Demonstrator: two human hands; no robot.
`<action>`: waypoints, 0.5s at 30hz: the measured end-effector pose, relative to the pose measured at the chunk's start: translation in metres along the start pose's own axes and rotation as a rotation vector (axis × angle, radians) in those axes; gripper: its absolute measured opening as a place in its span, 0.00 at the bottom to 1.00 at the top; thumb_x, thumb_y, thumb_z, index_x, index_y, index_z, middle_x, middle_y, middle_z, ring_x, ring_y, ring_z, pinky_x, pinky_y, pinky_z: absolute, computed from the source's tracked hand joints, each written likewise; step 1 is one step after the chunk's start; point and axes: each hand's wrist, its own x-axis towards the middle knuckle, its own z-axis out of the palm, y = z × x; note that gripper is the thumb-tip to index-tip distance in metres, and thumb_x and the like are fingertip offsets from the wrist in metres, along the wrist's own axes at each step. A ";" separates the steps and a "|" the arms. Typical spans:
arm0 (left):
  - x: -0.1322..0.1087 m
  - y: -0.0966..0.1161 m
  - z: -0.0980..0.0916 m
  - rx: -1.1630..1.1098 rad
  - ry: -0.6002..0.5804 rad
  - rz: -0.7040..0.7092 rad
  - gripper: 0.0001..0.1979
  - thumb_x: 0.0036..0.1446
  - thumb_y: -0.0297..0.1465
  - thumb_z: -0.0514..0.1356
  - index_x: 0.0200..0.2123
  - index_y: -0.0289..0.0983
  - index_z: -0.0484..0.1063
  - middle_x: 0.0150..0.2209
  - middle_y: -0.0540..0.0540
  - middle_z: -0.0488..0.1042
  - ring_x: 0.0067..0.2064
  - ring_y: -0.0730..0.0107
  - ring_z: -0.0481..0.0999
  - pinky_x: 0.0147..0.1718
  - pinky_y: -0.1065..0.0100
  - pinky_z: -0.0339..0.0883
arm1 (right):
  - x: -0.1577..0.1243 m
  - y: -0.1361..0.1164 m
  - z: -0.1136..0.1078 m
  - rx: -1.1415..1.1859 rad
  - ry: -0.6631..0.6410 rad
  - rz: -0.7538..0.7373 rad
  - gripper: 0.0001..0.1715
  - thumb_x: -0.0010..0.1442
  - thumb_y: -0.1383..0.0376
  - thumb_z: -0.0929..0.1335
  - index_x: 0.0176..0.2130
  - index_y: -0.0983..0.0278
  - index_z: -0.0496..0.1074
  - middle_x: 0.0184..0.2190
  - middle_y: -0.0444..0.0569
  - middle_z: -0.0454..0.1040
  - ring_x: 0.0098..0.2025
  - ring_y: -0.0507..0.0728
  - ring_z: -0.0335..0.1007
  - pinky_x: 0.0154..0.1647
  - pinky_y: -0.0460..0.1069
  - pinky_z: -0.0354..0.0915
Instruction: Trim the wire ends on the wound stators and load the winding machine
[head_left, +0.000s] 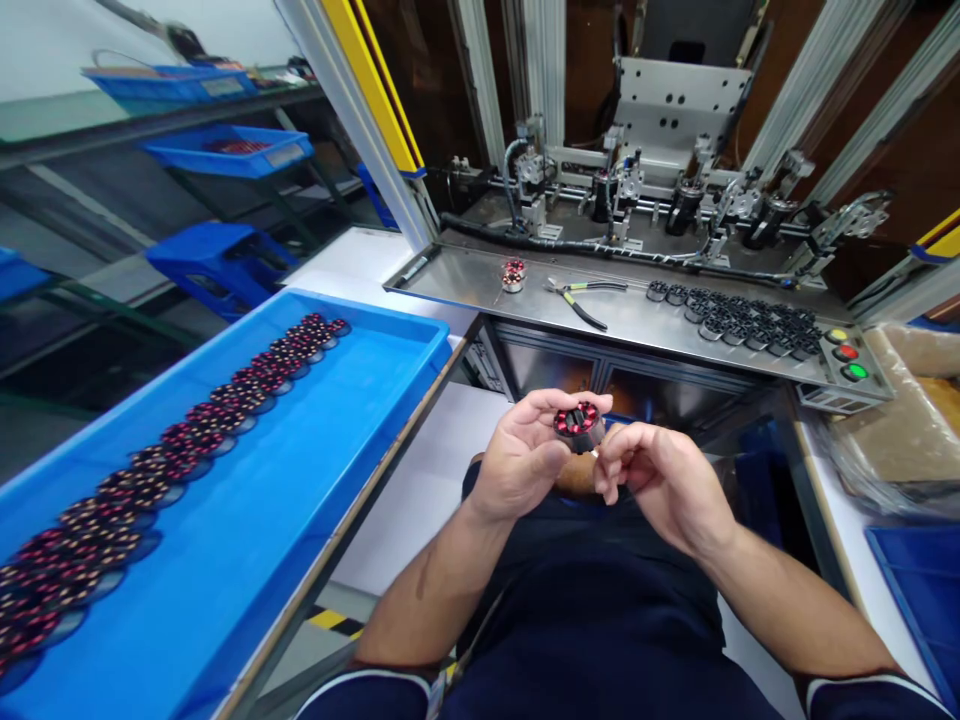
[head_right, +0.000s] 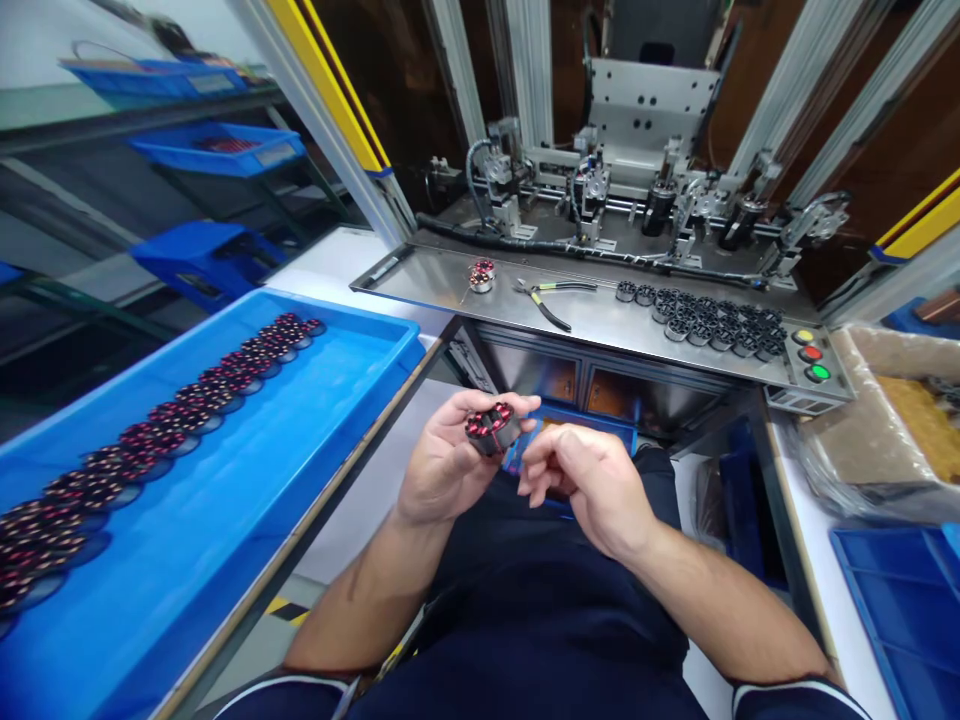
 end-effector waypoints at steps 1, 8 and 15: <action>0.000 0.000 -0.001 0.030 -0.037 0.019 0.17 0.52 0.37 0.73 0.43 0.42 0.75 0.46 0.44 0.84 0.54 0.60 0.81 0.53 0.58 0.74 | 0.000 0.003 -0.001 0.041 -0.032 0.015 0.24 0.61 0.48 0.72 0.34 0.67 0.79 0.27 0.50 0.76 0.28 0.53 0.74 0.28 0.46 0.72; 0.002 0.002 -0.007 0.321 -0.153 0.113 0.31 0.45 0.40 0.76 0.53 0.43 0.74 0.55 0.36 0.79 0.66 0.49 0.69 0.62 0.50 0.66 | -0.002 0.011 -0.006 -0.082 -0.141 -0.081 0.26 0.59 0.47 0.74 0.43 0.66 0.76 0.36 0.52 0.77 0.35 0.56 0.75 0.38 0.51 0.74; -0.009 0.017 -0.001 0.679 -0.104 0.106 0.31 0.44 0.45 0.75 0.52 0.41 0.79 0.46 0.42 0.81 0.49 0.61 0.79 0.51 0.67 0.71 | -0.006 -0.003 -0.022 -1.014 0.004 -0.874 0.25 0.60 0.70 0.74 0.56 0.64 0.71 0.43 0.57 0.75 0.45 0.60 0.74 0.43 0.56 0.74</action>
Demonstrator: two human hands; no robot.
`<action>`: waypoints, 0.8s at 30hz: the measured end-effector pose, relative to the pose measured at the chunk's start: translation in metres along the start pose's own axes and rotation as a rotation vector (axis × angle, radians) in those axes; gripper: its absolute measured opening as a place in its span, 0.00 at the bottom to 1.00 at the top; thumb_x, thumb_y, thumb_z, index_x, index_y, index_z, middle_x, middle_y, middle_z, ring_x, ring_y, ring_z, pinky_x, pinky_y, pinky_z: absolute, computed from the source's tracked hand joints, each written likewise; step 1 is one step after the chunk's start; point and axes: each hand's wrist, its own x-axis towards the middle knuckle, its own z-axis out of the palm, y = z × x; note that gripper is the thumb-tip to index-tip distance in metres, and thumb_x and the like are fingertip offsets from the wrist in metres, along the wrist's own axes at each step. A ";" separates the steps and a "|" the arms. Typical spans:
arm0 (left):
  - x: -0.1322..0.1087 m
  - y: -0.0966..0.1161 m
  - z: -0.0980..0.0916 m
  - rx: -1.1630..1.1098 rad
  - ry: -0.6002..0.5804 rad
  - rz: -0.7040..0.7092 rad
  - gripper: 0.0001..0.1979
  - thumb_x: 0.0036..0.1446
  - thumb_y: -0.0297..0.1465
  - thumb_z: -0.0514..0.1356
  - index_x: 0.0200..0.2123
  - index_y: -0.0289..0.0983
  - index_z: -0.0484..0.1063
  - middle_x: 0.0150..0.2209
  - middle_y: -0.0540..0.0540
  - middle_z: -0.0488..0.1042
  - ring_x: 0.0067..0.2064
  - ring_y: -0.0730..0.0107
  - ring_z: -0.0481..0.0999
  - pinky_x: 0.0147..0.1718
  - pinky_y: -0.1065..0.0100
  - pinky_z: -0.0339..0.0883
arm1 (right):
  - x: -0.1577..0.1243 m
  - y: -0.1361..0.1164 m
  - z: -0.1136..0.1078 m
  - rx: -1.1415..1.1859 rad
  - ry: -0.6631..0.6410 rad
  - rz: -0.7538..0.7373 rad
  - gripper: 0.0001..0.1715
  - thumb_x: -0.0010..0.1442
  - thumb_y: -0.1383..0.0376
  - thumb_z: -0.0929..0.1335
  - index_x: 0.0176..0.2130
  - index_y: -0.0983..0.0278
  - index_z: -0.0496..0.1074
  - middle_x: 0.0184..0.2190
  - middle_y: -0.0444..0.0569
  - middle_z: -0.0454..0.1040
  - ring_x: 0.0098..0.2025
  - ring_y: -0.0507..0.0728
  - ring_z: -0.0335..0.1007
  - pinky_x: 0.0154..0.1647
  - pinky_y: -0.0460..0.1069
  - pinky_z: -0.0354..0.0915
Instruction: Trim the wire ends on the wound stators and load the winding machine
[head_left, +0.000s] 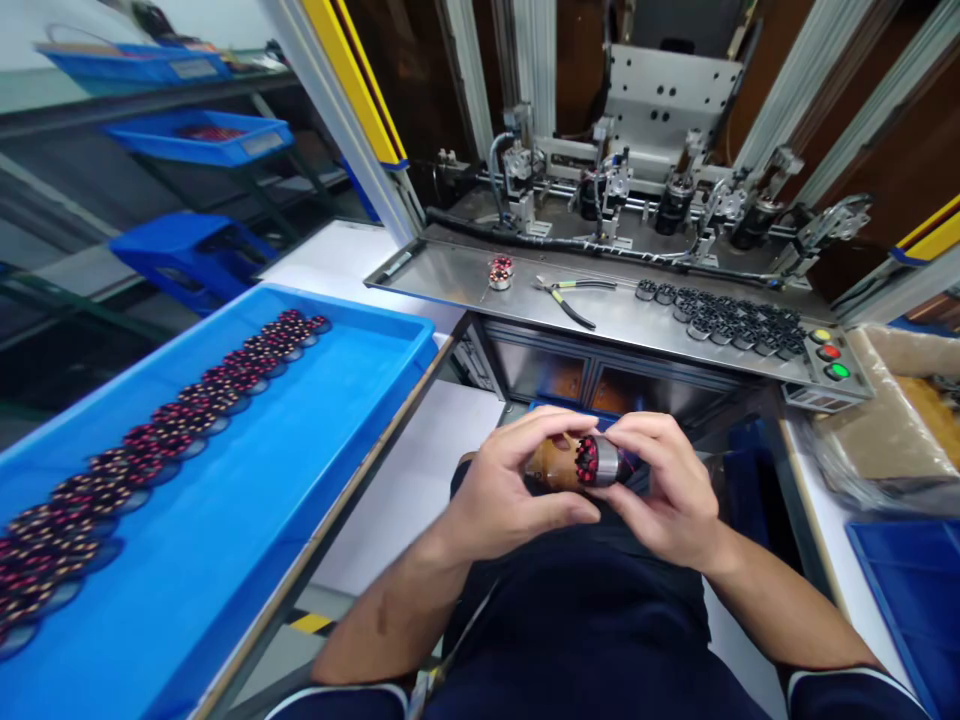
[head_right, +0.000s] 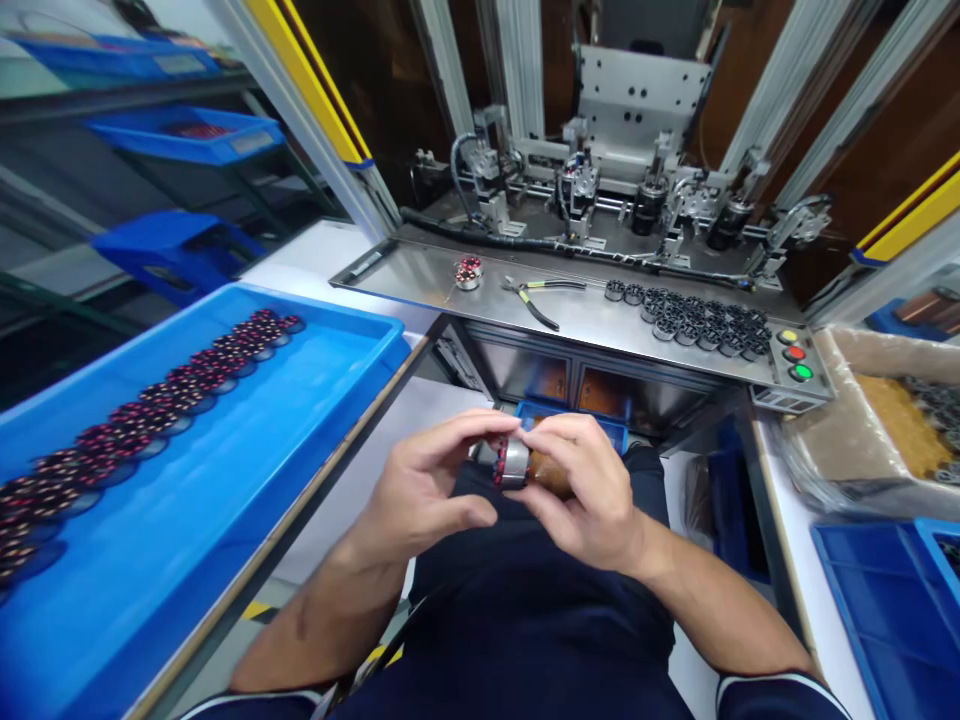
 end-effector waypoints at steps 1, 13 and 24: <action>-0.001 0.003 0.002 0.009 -0.016 -0.007 0.30 0.45 0.44 0.75 0.52 0.41 0.79 0.46 0.42 0.82 0.47 0.60 0.80 0.50 0.66 0.71 | 0.001 0.000 -0.001 -0.060 -0.003 -0.044 0.25 0.60 0.71 0.73 0.56 0.64 0.71 0.43 0.57 0.75 0.44 0.61 0.74 0.42 0.56 0.74; -0.004 0.008 0.007 0.104 0.069 -0.021 0.24 0.48 0.33 0.75 0.51 0.40 0.80 0.44 0.40 0.83 0.44 0.58 0.81 0.45 0.63 0.77 | 0.017 -0.010 -0.031 -0.339 -0.145 -0.327 0.09 0.60 0.75 0.71 0.41 0.64 0.76 0.30 0.51 0.79 0.32 0.57 0.75 0.31 0.53 0.73; -0.004 0.012 0.015 0.048 0.065 0.121 0.23 0.51 0.24 0.72 0.51 0.40 0.78 0.49 0.40 0.81 0.49 0.60 0.81 0.49 0.65 0.78 | 0.011 -0.016 -0.042 -0.246 -0.167 -0.089 0.10 0.60 0.74 0.71 0.43 0.65 0.74 0.36 0.54 0.77 0.38 0.58 0.74 0.37 0.54 0.73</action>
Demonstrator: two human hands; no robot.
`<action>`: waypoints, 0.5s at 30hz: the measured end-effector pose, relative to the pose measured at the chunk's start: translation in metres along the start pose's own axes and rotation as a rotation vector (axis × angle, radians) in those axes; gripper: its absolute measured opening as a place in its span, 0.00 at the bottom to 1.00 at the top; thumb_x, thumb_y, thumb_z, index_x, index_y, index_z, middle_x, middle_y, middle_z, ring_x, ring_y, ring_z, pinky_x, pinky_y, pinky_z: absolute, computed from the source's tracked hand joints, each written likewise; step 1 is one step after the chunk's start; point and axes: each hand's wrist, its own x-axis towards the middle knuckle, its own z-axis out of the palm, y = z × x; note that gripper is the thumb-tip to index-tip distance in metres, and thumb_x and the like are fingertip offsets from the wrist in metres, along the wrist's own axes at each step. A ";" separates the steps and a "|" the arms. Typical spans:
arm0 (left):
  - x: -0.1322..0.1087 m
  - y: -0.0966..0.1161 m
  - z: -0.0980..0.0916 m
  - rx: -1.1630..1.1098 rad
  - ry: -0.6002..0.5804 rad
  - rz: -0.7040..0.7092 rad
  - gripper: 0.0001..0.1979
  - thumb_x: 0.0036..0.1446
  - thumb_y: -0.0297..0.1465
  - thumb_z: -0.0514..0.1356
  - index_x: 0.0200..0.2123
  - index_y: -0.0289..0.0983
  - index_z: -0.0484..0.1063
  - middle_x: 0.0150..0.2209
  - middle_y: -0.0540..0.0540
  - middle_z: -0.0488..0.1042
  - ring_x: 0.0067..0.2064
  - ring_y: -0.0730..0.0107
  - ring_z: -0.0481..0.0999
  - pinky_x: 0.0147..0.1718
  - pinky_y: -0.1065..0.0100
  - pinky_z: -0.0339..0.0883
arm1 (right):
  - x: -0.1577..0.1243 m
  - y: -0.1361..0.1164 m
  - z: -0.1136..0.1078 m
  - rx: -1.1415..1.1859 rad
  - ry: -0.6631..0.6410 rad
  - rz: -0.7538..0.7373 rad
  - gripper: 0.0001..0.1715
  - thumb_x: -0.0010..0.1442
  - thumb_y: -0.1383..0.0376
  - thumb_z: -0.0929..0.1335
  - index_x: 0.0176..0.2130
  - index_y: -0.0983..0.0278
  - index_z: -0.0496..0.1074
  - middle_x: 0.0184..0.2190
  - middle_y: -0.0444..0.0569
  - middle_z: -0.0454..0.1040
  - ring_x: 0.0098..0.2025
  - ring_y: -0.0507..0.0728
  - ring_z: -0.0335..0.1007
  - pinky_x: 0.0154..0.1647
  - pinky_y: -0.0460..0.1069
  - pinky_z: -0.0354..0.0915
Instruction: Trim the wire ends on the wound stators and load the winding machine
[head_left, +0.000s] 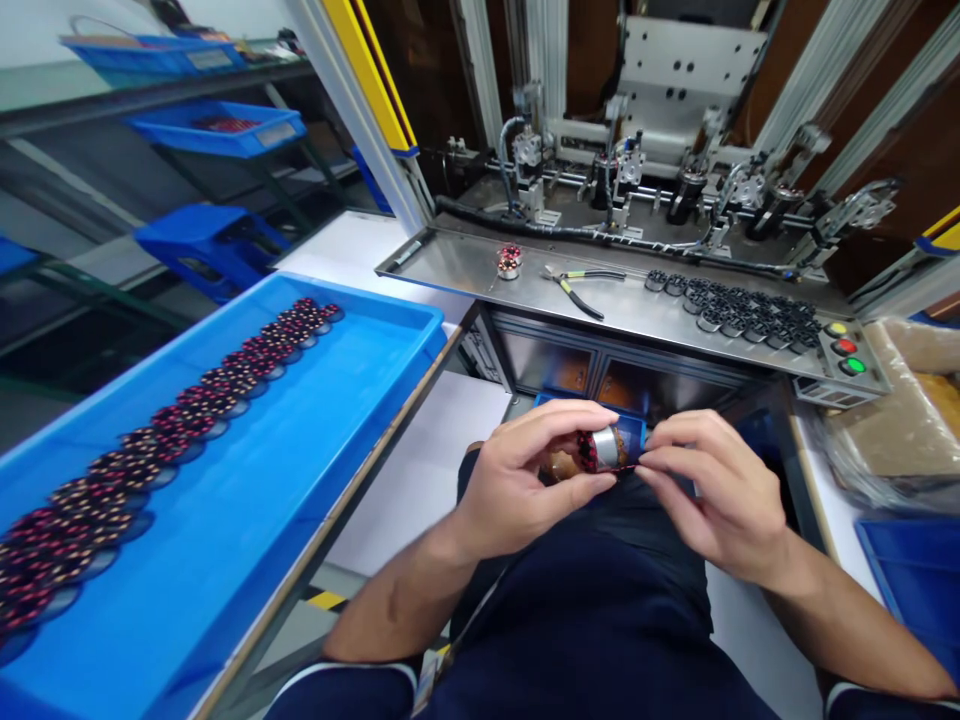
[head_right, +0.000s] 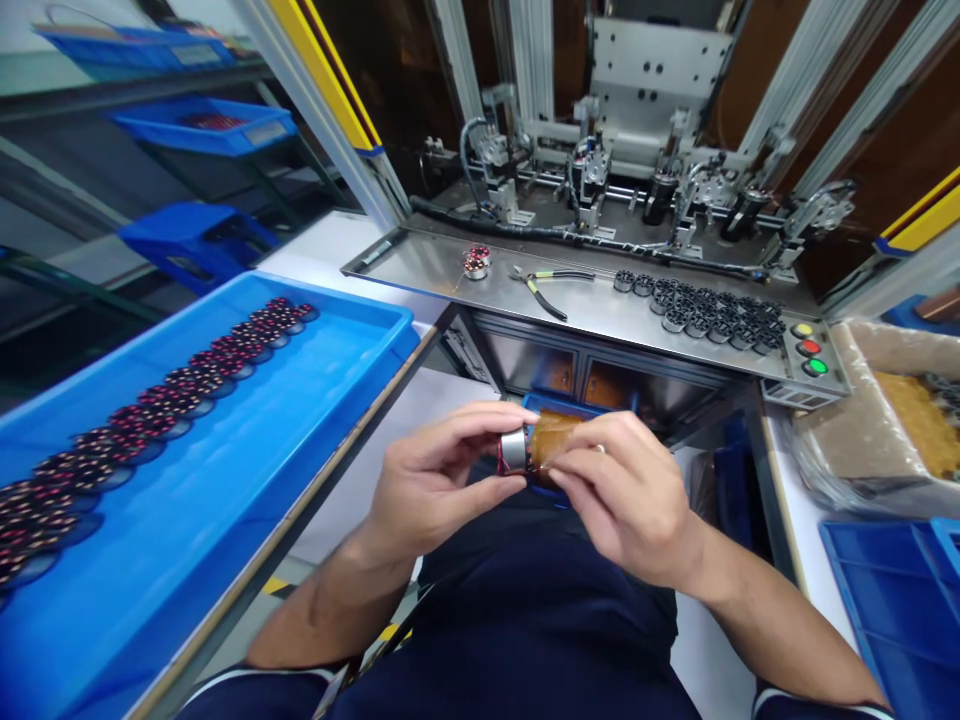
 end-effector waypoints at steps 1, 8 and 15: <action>0.000 0.001 -0.001 0.115 0.007 0.069 0.23 0.51 0.23 0.71 0.52 0.40 0.78 0.49 0.40 0.81 0.50 0.60 0.81 0.50 0.63 0.77 | -0.001 0.001 -0.001 0.008 0.031 0.043 0.11 0.60 0.72 0.72 0.44 0.65 0.74 0.41 0.56 0.76 0.42 0.60 0.74 0.40 0.56 0.73; -0.003 0.005 0.002 0.579 0.014 0.299 0.32 0.55 0.22 0.67 0.62 0.41 0.67 0.51 0.40 0.82 0.50 0.58 0.83 0.52 0.61 0.77 | 0.009 -0.016 0.012 0.083 0.028 0.191 0.07 0.60 0.64 0.73 0.37 0.64 0.73 0.52 0.63 0.72 0.56 0.68 0.69 0.52 0.66 0.70; -0.004 0.009 -0.009 0.462 -0.073 0.297 0.35 0.54 0.19 0.67 0.64 0.43 0.67 0.50 0.42 0.82 0.49 0.60 0.83 0.49 0.64 0.78 | 0.027 -0.010 0.008 -0.038 -0.093 -0.081 0.07 0.63 0.76 0.67 0.41 0.66 0.71 0.51 0.65 0.74 0.58 0.67 0.70 0.53 0.64 0.73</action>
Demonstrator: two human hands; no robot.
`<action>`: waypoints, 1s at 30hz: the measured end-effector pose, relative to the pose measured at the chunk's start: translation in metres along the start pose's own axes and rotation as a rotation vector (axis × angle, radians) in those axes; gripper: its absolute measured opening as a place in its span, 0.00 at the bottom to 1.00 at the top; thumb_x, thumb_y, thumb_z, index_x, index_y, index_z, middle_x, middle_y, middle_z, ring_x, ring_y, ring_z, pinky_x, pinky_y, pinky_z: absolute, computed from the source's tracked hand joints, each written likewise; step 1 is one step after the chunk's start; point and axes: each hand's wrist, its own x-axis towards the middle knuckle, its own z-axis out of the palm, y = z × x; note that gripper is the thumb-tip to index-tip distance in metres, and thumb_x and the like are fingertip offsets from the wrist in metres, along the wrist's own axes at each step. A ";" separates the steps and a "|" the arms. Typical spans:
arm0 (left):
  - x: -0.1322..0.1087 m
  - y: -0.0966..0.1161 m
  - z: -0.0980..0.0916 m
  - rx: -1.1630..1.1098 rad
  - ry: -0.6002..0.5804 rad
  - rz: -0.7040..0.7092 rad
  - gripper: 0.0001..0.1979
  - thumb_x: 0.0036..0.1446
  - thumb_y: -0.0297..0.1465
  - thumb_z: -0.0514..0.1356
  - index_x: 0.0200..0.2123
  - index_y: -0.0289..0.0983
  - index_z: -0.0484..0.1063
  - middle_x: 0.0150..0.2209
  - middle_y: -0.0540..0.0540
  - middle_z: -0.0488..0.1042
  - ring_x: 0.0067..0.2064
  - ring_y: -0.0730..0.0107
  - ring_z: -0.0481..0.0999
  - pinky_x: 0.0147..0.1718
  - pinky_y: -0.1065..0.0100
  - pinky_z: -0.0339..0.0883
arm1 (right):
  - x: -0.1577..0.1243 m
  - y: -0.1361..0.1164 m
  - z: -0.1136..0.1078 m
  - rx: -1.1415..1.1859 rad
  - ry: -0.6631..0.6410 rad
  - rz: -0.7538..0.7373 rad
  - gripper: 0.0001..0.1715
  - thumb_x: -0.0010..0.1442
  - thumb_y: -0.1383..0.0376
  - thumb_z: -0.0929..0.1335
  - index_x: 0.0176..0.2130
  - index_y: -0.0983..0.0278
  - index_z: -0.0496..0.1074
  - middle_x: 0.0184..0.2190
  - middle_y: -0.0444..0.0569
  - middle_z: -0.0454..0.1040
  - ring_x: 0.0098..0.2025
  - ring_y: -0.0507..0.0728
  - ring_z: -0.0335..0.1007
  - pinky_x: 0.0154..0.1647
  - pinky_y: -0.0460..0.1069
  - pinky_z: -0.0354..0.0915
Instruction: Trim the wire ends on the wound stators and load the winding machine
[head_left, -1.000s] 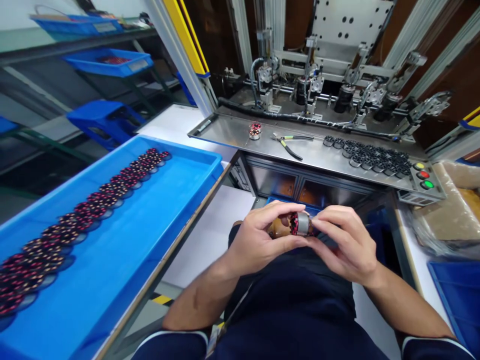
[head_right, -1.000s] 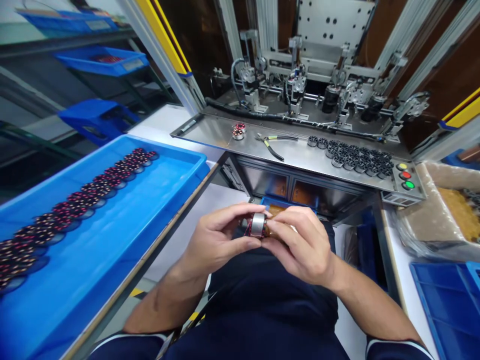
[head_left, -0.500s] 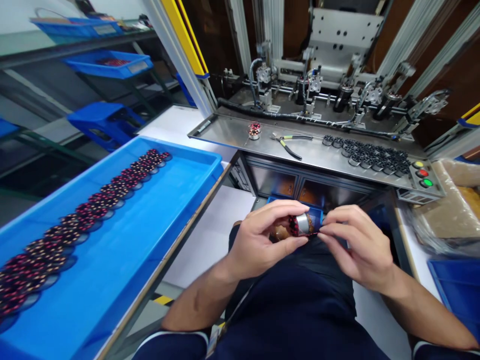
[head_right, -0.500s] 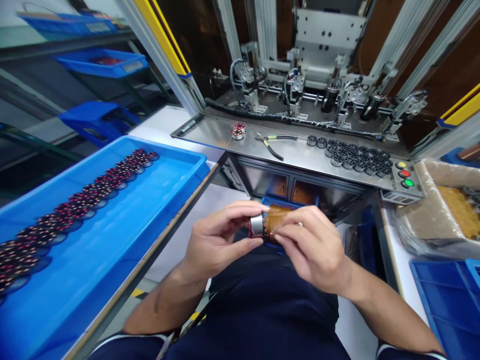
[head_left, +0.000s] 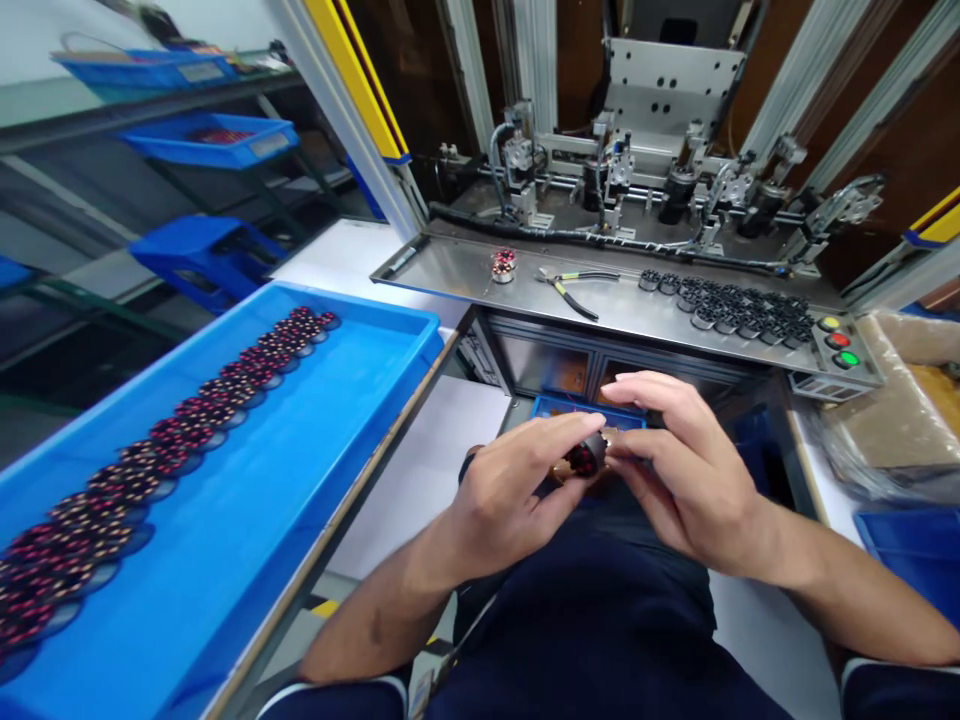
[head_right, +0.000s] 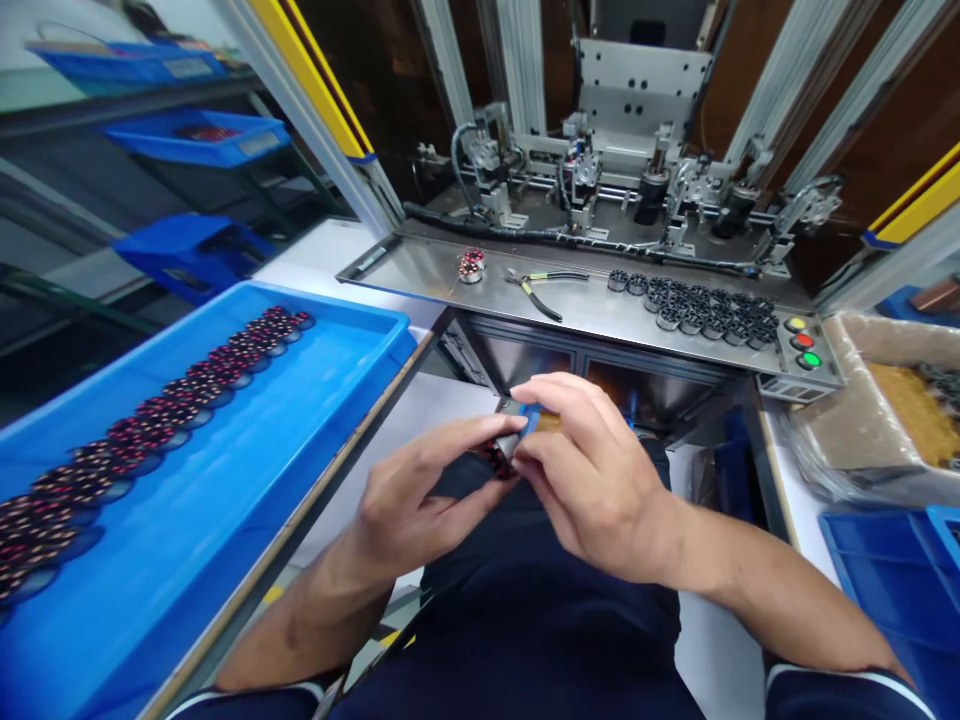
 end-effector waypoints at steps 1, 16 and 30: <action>0.000 0.000 -0.003 -0.057 -0.025 0.003 0.34 0.54 0.19 0.67 0.63 0.43 0.67 0.52 0.41 0.81 0.51 0.60 0.82 0.51 0.64 0.78 | 0.001 0.004 -0.003 -0.050 -0.031 -0.086 0.07 0.63 0.75 0.67 0.42 0.66 0.71 0.52 0.66 0.74 0.59 0.68 0.69 0.54 0.64 0.73; 0.000 0.001 -0.007 -0.037 0.014 -0.028 0.22 0.53 0.20 0.68 0.52 0.38 0.75 0.50 0.39 0.81 0.49 0.62 0.83 0.50 0.67 0.77 | 0.002 -0.001 -0.018 -0.064 -0.076 -0.098 0.18 0.66 0.55 0.70 0.40 0.69 0.73 0.51 0.68 0.74 0.57 0.70 0.70 0.56 0.64 0.72; -0.018 -0.012 -0.036 -0.554 0.051 -0.335 0.22 0.49 0.20 0.72 0.48 0.42 0.81 0.47 0.42 0.83 0.50 0.61 0.82 0.52 0.65 0.76 | 0.032 0.016 -0.001 -0.233 -0.251 -0.478 0.15 0.69 0.75 0.60 0.40 0.72 0.76 0.47 0.62 0.78 0.57 0.68 0.72 0.49 0.59 0.71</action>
